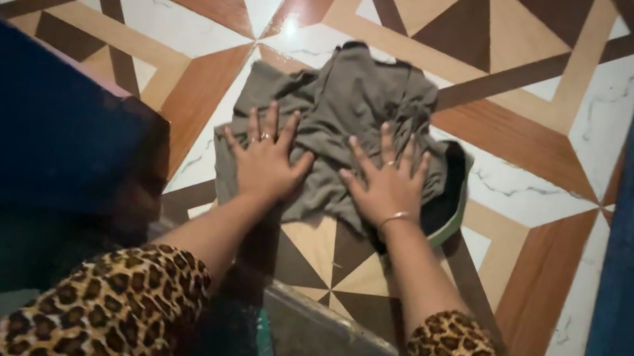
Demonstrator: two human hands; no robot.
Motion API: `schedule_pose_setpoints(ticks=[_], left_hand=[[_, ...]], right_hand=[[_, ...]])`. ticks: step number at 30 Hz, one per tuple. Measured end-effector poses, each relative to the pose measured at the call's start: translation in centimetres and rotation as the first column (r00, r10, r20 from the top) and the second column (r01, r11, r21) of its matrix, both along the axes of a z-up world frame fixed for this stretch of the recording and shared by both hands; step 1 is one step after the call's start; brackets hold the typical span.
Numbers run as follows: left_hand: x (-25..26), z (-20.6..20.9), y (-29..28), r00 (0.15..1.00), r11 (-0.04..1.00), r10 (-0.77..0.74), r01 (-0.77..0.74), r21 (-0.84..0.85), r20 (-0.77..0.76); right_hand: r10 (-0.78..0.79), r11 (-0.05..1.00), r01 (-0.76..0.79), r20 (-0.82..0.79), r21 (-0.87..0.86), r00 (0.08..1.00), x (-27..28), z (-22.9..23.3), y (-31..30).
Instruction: The person wipes a patterned tiled floor using a gray cloth held in both hands. They move the cloth back and forth across the floor surface, occasionally adjusting their position while remaining on the floor.
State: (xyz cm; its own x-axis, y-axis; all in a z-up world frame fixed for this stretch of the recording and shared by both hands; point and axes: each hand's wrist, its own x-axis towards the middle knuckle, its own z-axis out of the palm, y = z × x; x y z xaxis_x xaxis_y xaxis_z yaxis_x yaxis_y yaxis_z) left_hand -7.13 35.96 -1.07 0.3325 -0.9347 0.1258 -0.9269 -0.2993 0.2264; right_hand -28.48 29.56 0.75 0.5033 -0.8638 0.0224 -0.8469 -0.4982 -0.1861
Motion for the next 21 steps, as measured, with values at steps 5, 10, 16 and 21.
schedule_pose_setpoints(ticks=[5,10,16,21], left_hand=[[-1.8,-0.1,3.0,1.0,1.0,-0.018,0.018,0.006,0.007],[-4.6,0.1,5.1,0.98,0.973,-0.196,0.191,0.127,0.028],[-11.9,0.0,6.1,0.905,0.902,-0.422,0.425,0.077,-0.05],[-17.6,1.4,4.2,0.864,0.858,-0.494,0.503,0.103,-0.101]], right_hand=[[-0.01,1.0,0.011,-0.034,0.016,0.999,-1.3,0.0,3.6],[-0.075,0.997,0.075,-0.031,0.0,0.997,-5.5,-1.3,5.6],[-0.271,0.962,0.27,-0.05,-0.04,0.961,-14.3,-3.1,8.2],[-0.441,0.897,0.441,-0.055,-0.02,0.896,-21.0,-3.7,9.0]])
